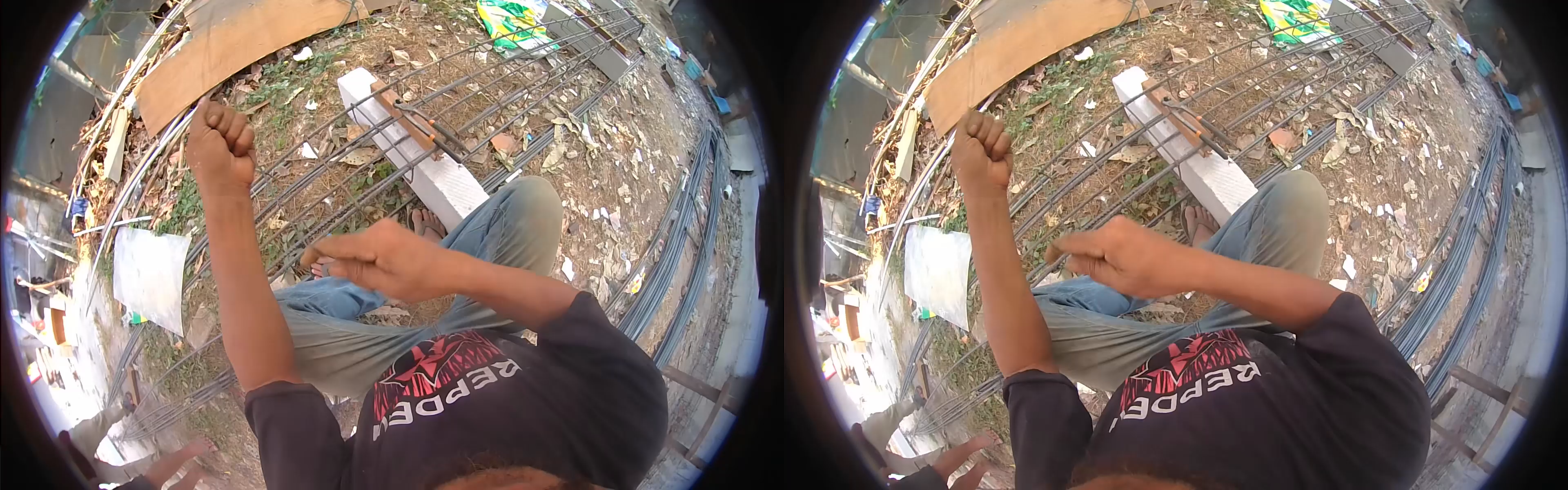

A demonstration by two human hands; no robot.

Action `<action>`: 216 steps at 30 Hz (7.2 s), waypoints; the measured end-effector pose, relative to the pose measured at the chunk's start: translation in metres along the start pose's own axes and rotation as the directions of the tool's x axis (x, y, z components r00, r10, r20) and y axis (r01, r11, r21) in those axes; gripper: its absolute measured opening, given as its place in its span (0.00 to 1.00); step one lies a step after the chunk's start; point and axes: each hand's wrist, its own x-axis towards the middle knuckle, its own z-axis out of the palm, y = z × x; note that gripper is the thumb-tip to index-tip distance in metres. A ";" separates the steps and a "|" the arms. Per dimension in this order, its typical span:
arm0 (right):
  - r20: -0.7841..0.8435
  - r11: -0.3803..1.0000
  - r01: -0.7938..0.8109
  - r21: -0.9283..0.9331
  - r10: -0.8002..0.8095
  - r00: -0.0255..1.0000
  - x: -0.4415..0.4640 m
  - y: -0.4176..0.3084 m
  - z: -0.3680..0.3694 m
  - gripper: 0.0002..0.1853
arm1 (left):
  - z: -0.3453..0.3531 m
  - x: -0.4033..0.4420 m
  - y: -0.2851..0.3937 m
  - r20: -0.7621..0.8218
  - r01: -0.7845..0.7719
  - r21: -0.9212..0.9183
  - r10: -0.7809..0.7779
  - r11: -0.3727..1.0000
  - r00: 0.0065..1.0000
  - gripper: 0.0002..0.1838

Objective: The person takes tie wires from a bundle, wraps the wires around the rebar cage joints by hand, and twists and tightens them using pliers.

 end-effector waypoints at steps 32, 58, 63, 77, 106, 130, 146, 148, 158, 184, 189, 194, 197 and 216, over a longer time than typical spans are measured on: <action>-0.076 0.791 0.527 -0.312 -0.574 0.816 -0.003 -0.022 0.000 0.07 | -0.012 0.004 0.002 -0.050 0.013 0.003 -0.013 1.000 0.999 0.23; -0.501 0.973 0.232 0.010 -0.196 0.843 0.009 -0.047 -0.078 0.12 | -0.021 0.004 -0.001 -0.081 0.098 -0.241 -0.120 0.966 0.989 0.20; -0.056 0.714 -0.226 -0.663 0.255 0.965 -0.002 0.087 -0.047 0.09 | 0.012 -0.011 0.022 -0.235 -0.129 -0.016 0.122 0.992 0.964 0.18; 0.057 0.854 -0.500 0.147 0.497 0.866 -0.068 0.082 -0.070 0.14 | -0.115 0.020 0.094 -0.270 -0.356 -0.153 0.308 0.922 0.912 0.17; -0.208 0.816 0.246 -0.523 -0.402 0.892 0.106 0.007 -0.089 0.14 | 0.015 -0.017 -0.022 0.059 -0.253 0.018 0.252 0.967 0.966 0.16; -0.551 0.936 0.085 -0.341 -0.272 0.789 0.080 0.043 -0.162 0.13 | -0.137 -0.005 -0.208 -0.317 0.431 0.902 -0.677 0.001 0.664 0.42; -0.050 0.481 0.082 -0.873 -0.254 0.966 0.089 0.072 -0.132 0.13 | -0.088 0.019 -0.077 -0.105 0.134 0.982 -0.206 0.135 0.973 0.39; 0.026 0.483 0.142 -0.864 -0.238 0.971 0.089 0.070 -0.122 0.13 | -0.054 -0.006 -0.034 -0.056 0.058 0.910 -0.018 0.410 0.998 0.33; 0.162 0.470 0.280 -0.837 -0.276 0.947 0.078 0.045 -0.131 0.11 | -0.050 -0.019 -0.031 0.194 -0.092 0.824 -0.126 0.558 0.973 0.26; -0.061 0.431 -0.196 -0.881 0.307 0.950 0.125 0.162 -0.020 0.09 | -0.179 0.084 -0.160 -0.065 -0.001 0.990 -0.467 -0.140 0.882 0.25; -0.166 0.496 -0.272 -0.825 0.247 0.955 0.141 0.216 -0.007 0.13 | -0.160 0.072 -0.174 -0.339 0.313 0.937 -0.623 -0.156 0.705 0.20; -0.199 0.540 -0.286 -0.792 0.214 0.956 0.142 0.213 -0.005 0.10 | -0.177 0.086 -0.191 -0.415 0.318 0.904 -0.404 -0.287 0.815 0.18; -0.211 0.552 -0.295 -0.780 0.212 0.954 0.141 0.211 -0.002 0.10 | -0.183 0.093 -0.184 -0.421 0.332 0.905 -0.444 -0.267 0.791 0.14; -0.241 0.519 -0.350 -0.780 0.267 0.933 0.138 0.220 0.009 0.10 | -0.218 0.084 -0.224 -0.244 0.306 0.934 -0.297 0.185 0.923 0.15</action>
